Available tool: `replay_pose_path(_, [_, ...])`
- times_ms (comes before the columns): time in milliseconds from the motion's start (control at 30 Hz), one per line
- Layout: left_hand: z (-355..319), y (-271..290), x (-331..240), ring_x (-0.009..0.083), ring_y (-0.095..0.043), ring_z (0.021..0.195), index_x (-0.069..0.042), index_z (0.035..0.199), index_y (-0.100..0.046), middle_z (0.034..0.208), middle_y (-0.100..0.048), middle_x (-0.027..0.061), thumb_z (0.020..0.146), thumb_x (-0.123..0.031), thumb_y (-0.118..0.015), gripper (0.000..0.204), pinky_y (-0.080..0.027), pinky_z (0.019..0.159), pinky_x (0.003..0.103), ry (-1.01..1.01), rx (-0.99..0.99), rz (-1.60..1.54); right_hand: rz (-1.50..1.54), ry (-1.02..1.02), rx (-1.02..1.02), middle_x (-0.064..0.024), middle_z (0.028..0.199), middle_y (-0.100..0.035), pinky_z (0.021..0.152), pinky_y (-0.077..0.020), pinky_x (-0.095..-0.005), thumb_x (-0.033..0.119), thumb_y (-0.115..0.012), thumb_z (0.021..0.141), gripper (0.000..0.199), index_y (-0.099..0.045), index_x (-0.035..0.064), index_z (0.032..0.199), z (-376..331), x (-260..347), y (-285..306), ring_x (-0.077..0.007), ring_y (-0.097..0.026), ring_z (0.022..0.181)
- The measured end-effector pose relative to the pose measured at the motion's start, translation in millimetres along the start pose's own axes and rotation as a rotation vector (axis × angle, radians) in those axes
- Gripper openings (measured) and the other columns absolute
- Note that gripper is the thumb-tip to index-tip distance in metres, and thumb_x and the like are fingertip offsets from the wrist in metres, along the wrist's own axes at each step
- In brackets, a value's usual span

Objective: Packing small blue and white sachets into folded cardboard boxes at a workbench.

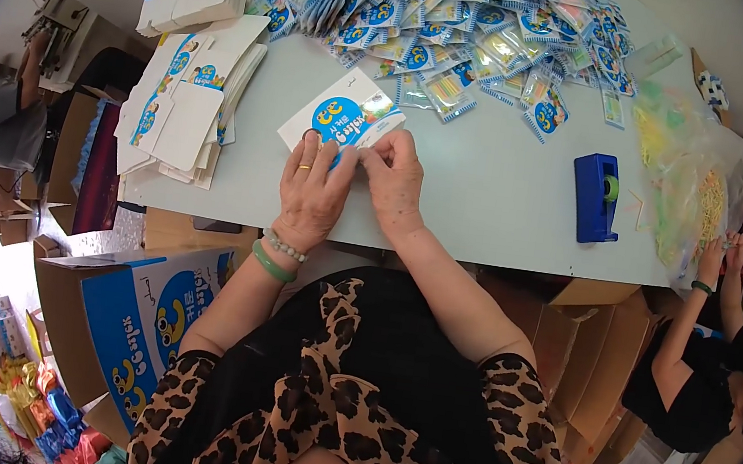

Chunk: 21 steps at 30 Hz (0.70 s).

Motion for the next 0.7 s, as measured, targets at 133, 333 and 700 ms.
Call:
replay_pose_path(133, [8.4,4.4,-2.8,0.0320,-0.053,0.105,-0.013,0.119,-0.060,0.101,-0.056,0.0094,0.079,-0.010,-0.059,0.041,-0.041,0.091,0.042,0.092,0.187,-0.012,0.002,-0.044,0.118,0.0028,0.076,-0.054,0.064,-0.0435,-0.0208,0.000,-0.063,0.084,0.014,-0.051,0.0058,0.087,0.9,1.5,9.0,-0.0043,-0.050,0.069])
replay_pose_path(333, [26.3,14.0,-7.0,0.0279,-0.052,0.094,-0.013,0.113,-0.064,0.092,-0.054,0.0044,0.080,-0.017,-0.063,0.033,-0.038,0.084,0.039,0.224,0.258,-0.124,-0.169,-0.046,0.211,-0.0011,0.078,-0.054,0.065,-0.0439,-0.0246,0.005,-0.064,0.083,0.015,-0.050,0.0048,0.089,11.5,3.4,18.3,-0.0100,-0.052,0.071])
replay_pose_path(700, [62.2,-4.9,-8.8,0.0348,-0.051,0.106,-0.006,0.114,-0.056,0.108,-0.053,0.0188,0.072,-0.019,-0.063,0.044,-0.025,0.100,0.065,0.293,0.175,0.023,-0.657,0.280,0.145,-0.0143,0.078,-0.057,0.067,-0.0447,-0.0432,0.011,-0.062,0.079,0.013,-0.055,0.0046,0.089,10.4,-13.1,30.8,-0.0339,-0.057,0.074])
Point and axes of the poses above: each hand's wrist, its own z-axis towards the middle knuckle, its own y-axis out of the back of the hand, x = y × z, the point moved 2 cm from there along z, towards the middle knuckle
